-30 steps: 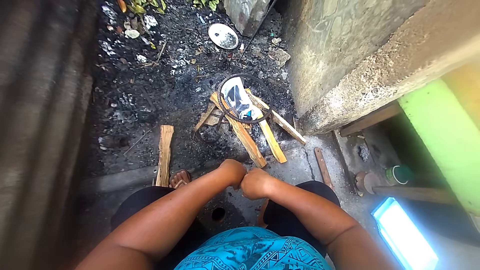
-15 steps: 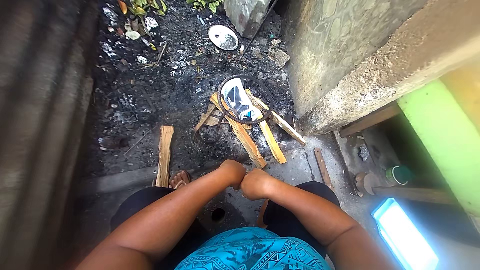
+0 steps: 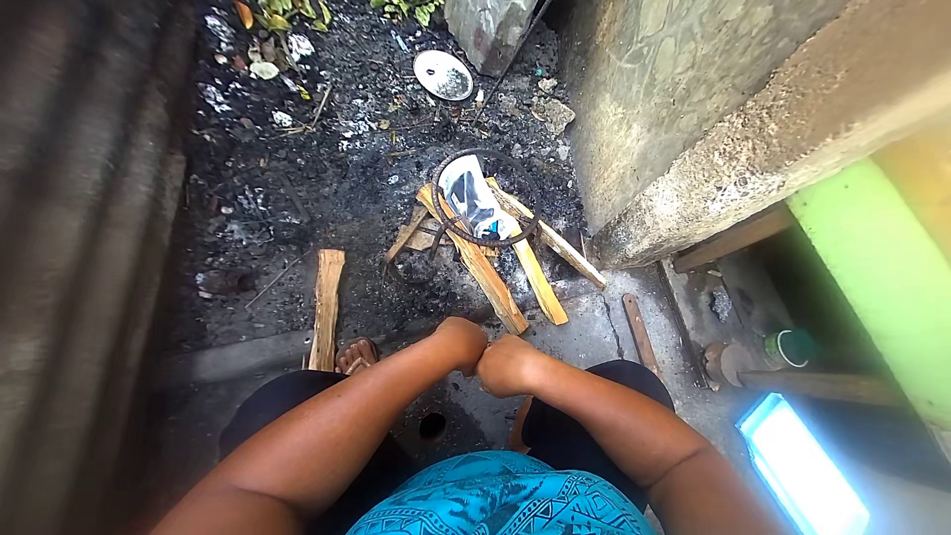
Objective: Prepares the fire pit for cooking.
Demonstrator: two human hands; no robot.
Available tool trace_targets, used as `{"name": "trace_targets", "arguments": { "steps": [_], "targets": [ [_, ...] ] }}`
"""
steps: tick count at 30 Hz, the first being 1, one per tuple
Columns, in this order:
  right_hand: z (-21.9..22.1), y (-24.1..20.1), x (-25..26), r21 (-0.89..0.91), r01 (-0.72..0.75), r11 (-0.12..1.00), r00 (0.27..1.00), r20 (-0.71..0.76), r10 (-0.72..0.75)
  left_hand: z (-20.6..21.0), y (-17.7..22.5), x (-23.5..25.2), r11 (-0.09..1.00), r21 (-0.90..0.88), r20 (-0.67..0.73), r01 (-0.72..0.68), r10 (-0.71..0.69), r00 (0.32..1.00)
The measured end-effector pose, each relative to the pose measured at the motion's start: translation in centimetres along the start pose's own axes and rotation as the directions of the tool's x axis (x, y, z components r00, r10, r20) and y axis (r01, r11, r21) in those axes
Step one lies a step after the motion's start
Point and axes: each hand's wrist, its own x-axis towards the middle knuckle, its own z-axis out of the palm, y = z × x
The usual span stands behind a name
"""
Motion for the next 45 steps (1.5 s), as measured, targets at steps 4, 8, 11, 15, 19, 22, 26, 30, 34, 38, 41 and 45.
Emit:
{"name": "trace_targets", "arguments": {
  "steps": [4, 8, 11, 15, 19, 22, 26, 30, 34, 38, 41, 45],
  "targets": [
    [-0.4, 0.2, -0.4, 0.021, -0.021, 1.0, 1.0, 0.005, 0.021, 0.0, -0.3, 0.2, 1.0, -0.018, -0.031, -0.008, 0.008, 0.999],
    [-2.9, 3.1, -2.6, 0.172, -0.146, 0.974, 0.979, -0.12, 0.167, -1.8, -2.6, -0.4, 0.971, -0.235, -0.309, -0.05, -0.026, 0.951],
    [-3.6, 6.8, -3.9, 0.337, -0.144, 0.93, 0.851, -0.438, 0.29, -3.0, -4.1, -0.8, 0.803, -0.532, -0.552, -0.267, -0.09, 0.829],
    [-3.2, 9.2, -3.6, 0.552, 0.08, 0.83, 0.553, -0.717, 0.424, -3.3, -4.2, -0.7, 0.186, -0.778, -0.629, -0.6, -0.235, 0.742],
    [-2.8, 8.8, -2.4, 0.727, 0.327, 0.603, 0.563, -0.663, 0.494, -3.2, -3.4, -0.9, -0.168, -0.734, -0.593, -0.658, -0.313, 0.742],
    [-2.6, 8.7, -1.8, 0.747, 0.388, 0.539, 0.555, -0.656, 0.511, -3.2, -3.3, -1.1, -0.251, -0.71, -0.583, -0.658, -0.313, 0.75],
    [-2.6, 8.6, -2.0, 0.712, 0.357, 0.604, 0.572, -0.678, 0.461, -3.1, -3.1, -1.3, -0.24, -0.698, -0.562, -0.675, -0.4, 0.724],
    [-2.9, 7.4, -2.6, 0.584, 0.017, 0.812, 0.696, -0.59, 0.409, -2.6, -2.9, -0.8, -0.283, -0.753, -0.448, -0.594, -0.439, 0.779],
    [-2.9, 6.1, -3.0, 0.35, -0.275, 0.895, 0.808, -0.42, 0.413, -1.6, -2.1, 0.3, -0.297, -0.84, -0.348, -0.454, -0.347, 0.871],
    [-2.8, 5.9, -3.7, 0.324, -0.298, 0.898, 0.85, -0.337, 0.404, -0.8, -1.0, 0.7, -0.303, -0.863, -0.316, -0.404, -0.3, 0.9],
    [-2.5, 6.0, -3.8, 0.337, -0.29, 0.896, 0.826, -0.385, 0.412, -1.0, -0.8, 0.3, -0.304, -0.855, -0.322, -0.421, -0.327, 0.889],
    [-2.4, 6.3, -3.9, 0.332, -0.287, 0.898, 0.808, -0.42, 0.413, -1.1, -0.8, 0.5, -0.334, -0.823, -0.343, -0.459, -0.352, 0.871]
  ]
}}
